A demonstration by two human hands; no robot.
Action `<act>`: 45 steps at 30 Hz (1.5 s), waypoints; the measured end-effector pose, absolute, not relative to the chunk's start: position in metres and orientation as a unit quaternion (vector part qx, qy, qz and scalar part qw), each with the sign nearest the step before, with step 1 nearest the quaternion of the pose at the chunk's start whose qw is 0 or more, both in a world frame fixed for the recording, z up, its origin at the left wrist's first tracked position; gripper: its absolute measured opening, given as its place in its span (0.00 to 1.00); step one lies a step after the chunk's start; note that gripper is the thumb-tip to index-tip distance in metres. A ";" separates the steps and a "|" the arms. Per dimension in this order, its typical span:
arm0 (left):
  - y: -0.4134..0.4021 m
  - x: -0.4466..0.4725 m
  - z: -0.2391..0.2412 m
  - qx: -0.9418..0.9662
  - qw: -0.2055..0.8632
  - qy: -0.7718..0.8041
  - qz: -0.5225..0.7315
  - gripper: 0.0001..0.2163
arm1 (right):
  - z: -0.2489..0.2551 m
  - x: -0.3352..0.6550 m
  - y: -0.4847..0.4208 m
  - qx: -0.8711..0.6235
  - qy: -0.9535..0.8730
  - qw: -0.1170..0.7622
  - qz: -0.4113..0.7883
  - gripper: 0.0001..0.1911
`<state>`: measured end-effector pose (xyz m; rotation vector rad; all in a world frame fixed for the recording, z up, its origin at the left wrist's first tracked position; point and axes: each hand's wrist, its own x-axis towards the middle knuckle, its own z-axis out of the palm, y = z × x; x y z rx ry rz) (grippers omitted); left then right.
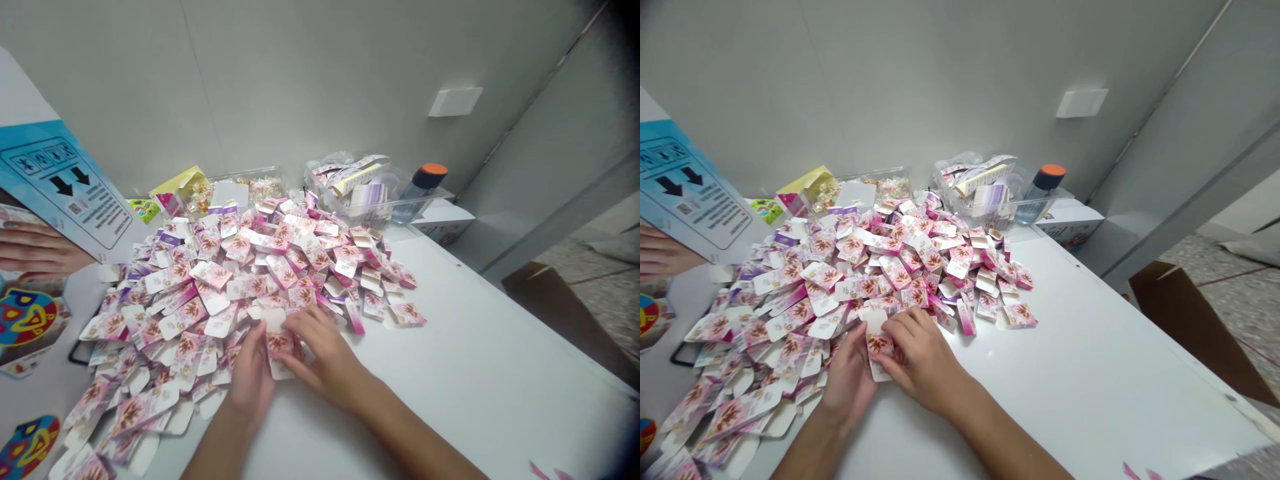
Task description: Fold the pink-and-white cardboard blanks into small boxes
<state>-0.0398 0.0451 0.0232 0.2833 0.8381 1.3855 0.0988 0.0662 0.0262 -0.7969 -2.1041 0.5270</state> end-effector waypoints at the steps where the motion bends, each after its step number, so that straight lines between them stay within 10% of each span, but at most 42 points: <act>1: 0.045 -0.040 0.024 0.123 0.677 0.384 0.615 0.07 | 0.027 0.098 0.065 -0.308 -0.832 0.406 0.219 0.13; 45: 0.039 -0.027 0.013 0.076 0.662 0.426 0.613 0.07 | 0.027 0.092 0.055 -0.323 -0.791 0.435 0.282 0.10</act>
